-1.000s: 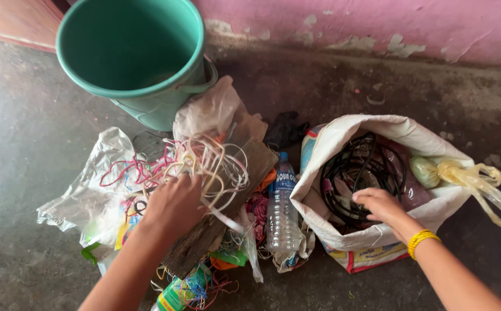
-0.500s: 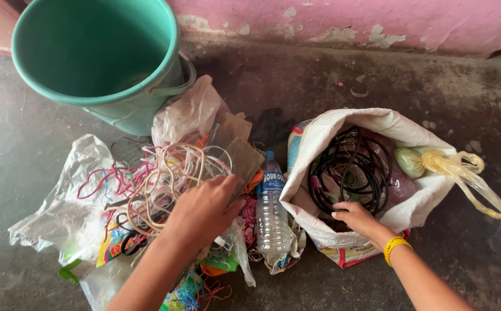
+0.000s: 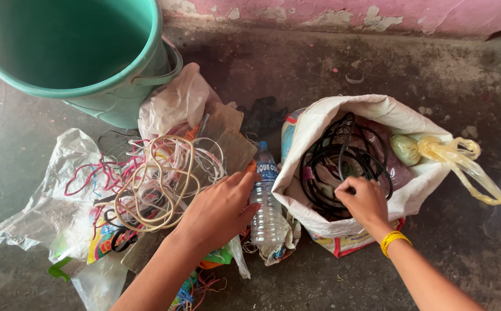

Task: The person empties a large white sack onto the floor, removing items one by one. They handle a green can, plastic bags, fabric, a water bottle, tangled wires, a wooden plank, and other miscellaneous objects, placing them in a pile next to a green bucket.

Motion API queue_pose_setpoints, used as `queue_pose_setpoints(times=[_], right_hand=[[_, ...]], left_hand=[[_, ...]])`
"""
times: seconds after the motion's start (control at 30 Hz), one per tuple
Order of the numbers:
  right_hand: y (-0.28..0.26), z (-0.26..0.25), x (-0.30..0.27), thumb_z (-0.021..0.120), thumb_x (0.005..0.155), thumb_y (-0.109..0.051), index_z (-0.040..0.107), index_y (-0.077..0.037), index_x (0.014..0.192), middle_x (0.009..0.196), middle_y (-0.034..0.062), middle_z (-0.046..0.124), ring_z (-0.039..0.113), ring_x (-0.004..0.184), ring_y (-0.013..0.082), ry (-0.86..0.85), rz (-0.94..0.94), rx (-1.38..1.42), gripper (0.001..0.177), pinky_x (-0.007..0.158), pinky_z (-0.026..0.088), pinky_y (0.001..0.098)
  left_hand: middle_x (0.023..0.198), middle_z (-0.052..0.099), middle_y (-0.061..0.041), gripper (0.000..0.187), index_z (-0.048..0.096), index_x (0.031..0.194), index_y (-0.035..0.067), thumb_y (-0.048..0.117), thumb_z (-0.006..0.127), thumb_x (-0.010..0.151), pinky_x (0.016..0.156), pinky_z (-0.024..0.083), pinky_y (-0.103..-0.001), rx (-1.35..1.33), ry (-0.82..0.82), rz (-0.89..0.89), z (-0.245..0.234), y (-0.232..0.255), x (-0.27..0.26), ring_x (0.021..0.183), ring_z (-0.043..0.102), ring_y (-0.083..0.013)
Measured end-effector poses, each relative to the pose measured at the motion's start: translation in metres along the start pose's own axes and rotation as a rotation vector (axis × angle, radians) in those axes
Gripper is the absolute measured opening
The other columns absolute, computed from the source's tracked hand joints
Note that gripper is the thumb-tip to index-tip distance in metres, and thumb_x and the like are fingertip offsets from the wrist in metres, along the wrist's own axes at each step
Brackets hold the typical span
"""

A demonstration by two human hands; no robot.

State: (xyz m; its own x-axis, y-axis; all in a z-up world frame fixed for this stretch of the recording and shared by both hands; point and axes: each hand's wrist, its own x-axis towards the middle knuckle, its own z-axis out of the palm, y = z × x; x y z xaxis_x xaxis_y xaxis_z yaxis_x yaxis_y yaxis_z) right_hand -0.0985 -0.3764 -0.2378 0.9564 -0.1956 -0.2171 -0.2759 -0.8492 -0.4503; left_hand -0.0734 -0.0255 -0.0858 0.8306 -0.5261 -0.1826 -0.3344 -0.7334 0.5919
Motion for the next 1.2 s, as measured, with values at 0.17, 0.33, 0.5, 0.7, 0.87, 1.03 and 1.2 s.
queue_pose_setpoints(times=[0.17, 0.33, 0.5, 0.7, 0.87, 1.03, 1.2], right_hand=[[-0.043, -0.065, 0.001, 0.066, 0.09, -0.02, 0.068, -0.009, 0.087, 0.069, 0.0032, 0.064, 0.059, 0.065, 0.0132, 0.376, -0.07, 0.357, 0.012, 0.061, 0.044, 0.0307], [-0.076, -0.143, -0.002, 0.061, 0.1, -0.01, 0.058, -0.005, 0.09, 0.07, -0.0038, 0.058, 0.052, 0.065, 0.0026, 0.597, -0.327, 0.525, 0.011, 0.06, 0.037, 0.0203], [-0.13, -0.193, -0.031, 0.06, 0.1, -0.009, 0.056, -0.004, 0.092, 0.066, -0.0054, 0.05, 0.043, 0.058, -0.0005, 0.44, -0.556, 0.721, 0.01, 0.057, 0.03, 0.018], [-0.188, -0.223, -0.057, 0.06, 0.097, -0.006, 0.059, -0.004, 0.09, 0.069, -0.0031, 0.056, 0.044, 0.057, 0.0007, 0.333, -0.654, 0.725, 0.007, 0.055, 0.034, 0.0185], [-0.191, -0.224, -0.05, 0.06, 0.104, -0.002, 0.06, -0.004, 0.108, 0.095, -0.0025, 0.064, 0.05, 0.08, 0.0007, 0.593, -0.71, 0.815, 0.004, 0.077, 0.041, 0.0183], [-0.162, -0.174, -0.045, 0.068, 0.089, -0.013, 0.061, -0.007, 0.11, 0.091, 0.0018, 0.061, 0.057, 0.075, 0.0093, 0.47, -0.453, 0.533, 0.023, 0.069, 0.049, 0.0252], [-0.154, -0.116, -0.059, 0.077, 0.08, -0.046, 0.053, -0.008, 0.132, 0.123, 0.0153, 0.068, 0.067, 0.111, 0.0322, -0.061, -0.527, 0.128, 0.069, 0.089, 0.052, 0.0437]], left_hand=[[0.115, 0.063, -0.019, 0.056, 0.05, 0.134, 0.0, 0.022, 0.072, 0.088, 0.091, 0.051, -0.048, 0.031, 0.081, 0.147, 0.004, 0.019, 0.015, 0.107, 0.064, -0.037], [0.122, 0.06, -0.018, 0.066, 0.045, 0.14, 0.002, 0.02, 0.075, 0.084, 0.098, 0.048, -0.047, 0.058, 0.169, 0.226, -0.007, 0.051, 0.035, 0.116, 0.059, -0.0365], [0.129, 0.058, -0.022, 0.086, 0.041, 0.141, -0.001, 0.027, 0.082, 0.071, 0.098, 0.045, -0.047, -0.037, 0.437, 0.463, -0.029, 0.098, 0.058, 0.119, 0.056, -0.0391], [0.095, 0.076, -0.017, 0.018, 0.07, 0.103, 0.007, 0.017, 0.068, 0.089, 0.08, 0.055, -0.046, -0.359, 0.362, 0.308, -0.053, 0.128, 0.071, 0.095, 0.072, -0.0373], [0.086, 0.073, -0.019, 0.017, 0.068, 0.097, 0.005, 0.02, 0.066, 0.089, 0.072, 0.053, -0.048, -0.424, 0.645, 0.159, -0.079, 0.137, 0.063, 0.084, 0.071, -0.04], [0.078, 0.071, -0.014, 0.027, 0.069, 0.094, 0.006, 0.03, 0.058, 0.098, 0.066, 0.052, -0.044, -0.544, 0.798, -0.116, -0.12, 0.137, 0.059, 0.071, 0.07, -0.0307], [0.066, 0.057, -0.005, 0.036, 0.068, 0.09, 0.005, 0.035, 0.054, 0.104, 0.051, 0.045, -0.037, -0.845, 0.859, -0.072, -0.154, 0.127, 0.046, 0.057, 0.051, -0.0138]])
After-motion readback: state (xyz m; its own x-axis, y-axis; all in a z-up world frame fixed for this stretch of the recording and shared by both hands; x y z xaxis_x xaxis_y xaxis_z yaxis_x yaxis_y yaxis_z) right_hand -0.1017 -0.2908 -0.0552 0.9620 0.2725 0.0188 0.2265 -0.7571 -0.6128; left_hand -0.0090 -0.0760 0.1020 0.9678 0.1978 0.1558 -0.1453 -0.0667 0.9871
